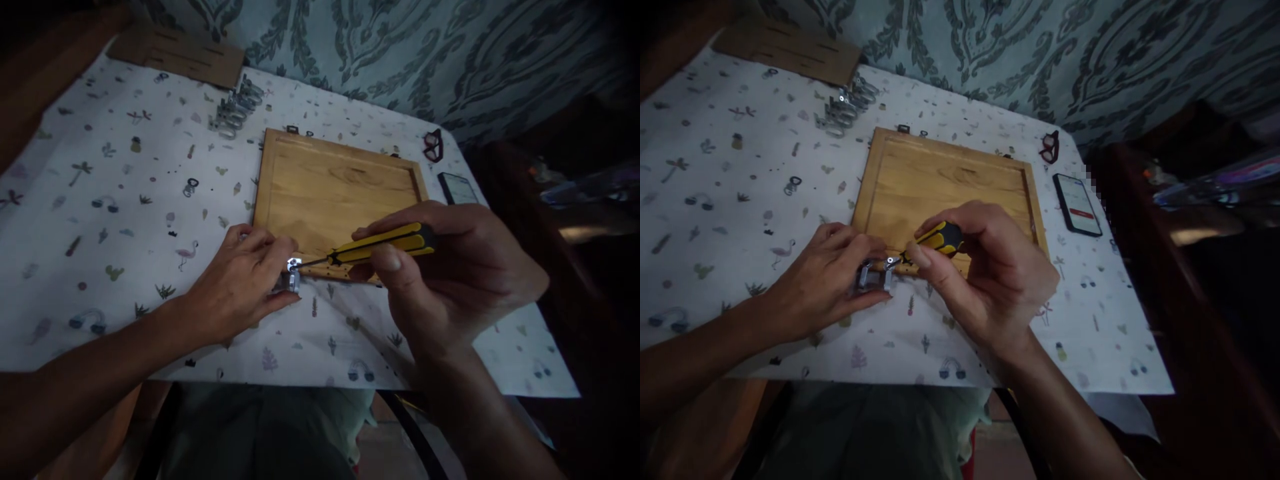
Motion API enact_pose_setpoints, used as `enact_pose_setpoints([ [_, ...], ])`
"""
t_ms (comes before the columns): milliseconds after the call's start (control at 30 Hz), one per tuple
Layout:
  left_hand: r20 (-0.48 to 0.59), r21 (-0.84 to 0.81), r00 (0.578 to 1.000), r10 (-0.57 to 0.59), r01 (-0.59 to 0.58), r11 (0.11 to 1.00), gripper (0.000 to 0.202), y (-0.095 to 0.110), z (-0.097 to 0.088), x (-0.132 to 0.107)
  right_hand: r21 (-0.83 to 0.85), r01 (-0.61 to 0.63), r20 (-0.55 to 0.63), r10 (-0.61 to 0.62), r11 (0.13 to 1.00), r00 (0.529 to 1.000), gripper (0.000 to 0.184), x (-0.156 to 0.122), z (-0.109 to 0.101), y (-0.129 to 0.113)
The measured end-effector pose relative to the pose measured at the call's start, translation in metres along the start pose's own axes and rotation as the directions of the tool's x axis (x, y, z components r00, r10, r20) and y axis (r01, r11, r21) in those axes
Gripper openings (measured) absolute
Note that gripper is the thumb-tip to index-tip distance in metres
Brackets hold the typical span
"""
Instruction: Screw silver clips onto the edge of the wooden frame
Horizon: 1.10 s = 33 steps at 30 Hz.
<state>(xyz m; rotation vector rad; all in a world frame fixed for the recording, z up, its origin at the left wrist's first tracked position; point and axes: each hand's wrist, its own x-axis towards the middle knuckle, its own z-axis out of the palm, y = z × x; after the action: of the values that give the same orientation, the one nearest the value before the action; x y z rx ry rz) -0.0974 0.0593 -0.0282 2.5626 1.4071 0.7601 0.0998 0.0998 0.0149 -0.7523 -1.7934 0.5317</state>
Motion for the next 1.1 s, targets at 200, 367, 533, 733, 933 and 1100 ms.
enact_pose_setpoints([
  [200,0.007,-0.082,1.000,-0.011,0.011,0.997,0.036,0.000,-0.001,0.001,0.017,-0.021,0.126,0.019,1.000,0.992,0.023,0.013,0.004,-0.007],
  [367,0.005,-0.063,1.000,-0.015,0.015,0.998,0.041,0.001,-0.002,0.001,0.113,-0.183,0.241,0.152,0.977,0.959,0.020,0.018,0.002,-0.009],
  [533,0.039,-0.037,0.999,-0.016,0.017,0.999,0.043,0.000,-0.001,0.001,0.152,-0.225,0.388,0.151,0.963,0.909,0.016,0.018,-0.006,-0.004],
  [733,0.011,0.007,1.000,-0.009,0.009,1.000,0.041,-0.002,-0.001,0.000,0.069,-0.068,0.248,0.049,0.995,0.968,0.024,0.016,-0.001,0.006],
  [933,-0.014,0.035,1.000,0.000,0.001,0.999,0.040,-0.002,-0.001,0.000,0.112,-0.094,0.279,0.059,0.989,0.959,0.022,0.015,0.002,0.006],
  [1100,-0.012,0.020,1.000,-0.010,0.010,1.000,0.046,-0.003,0.000,0.000,0.120,-0.106,0.232,0.076,0.987,0.970,0.020,0.013,-0.001,0.002],
])
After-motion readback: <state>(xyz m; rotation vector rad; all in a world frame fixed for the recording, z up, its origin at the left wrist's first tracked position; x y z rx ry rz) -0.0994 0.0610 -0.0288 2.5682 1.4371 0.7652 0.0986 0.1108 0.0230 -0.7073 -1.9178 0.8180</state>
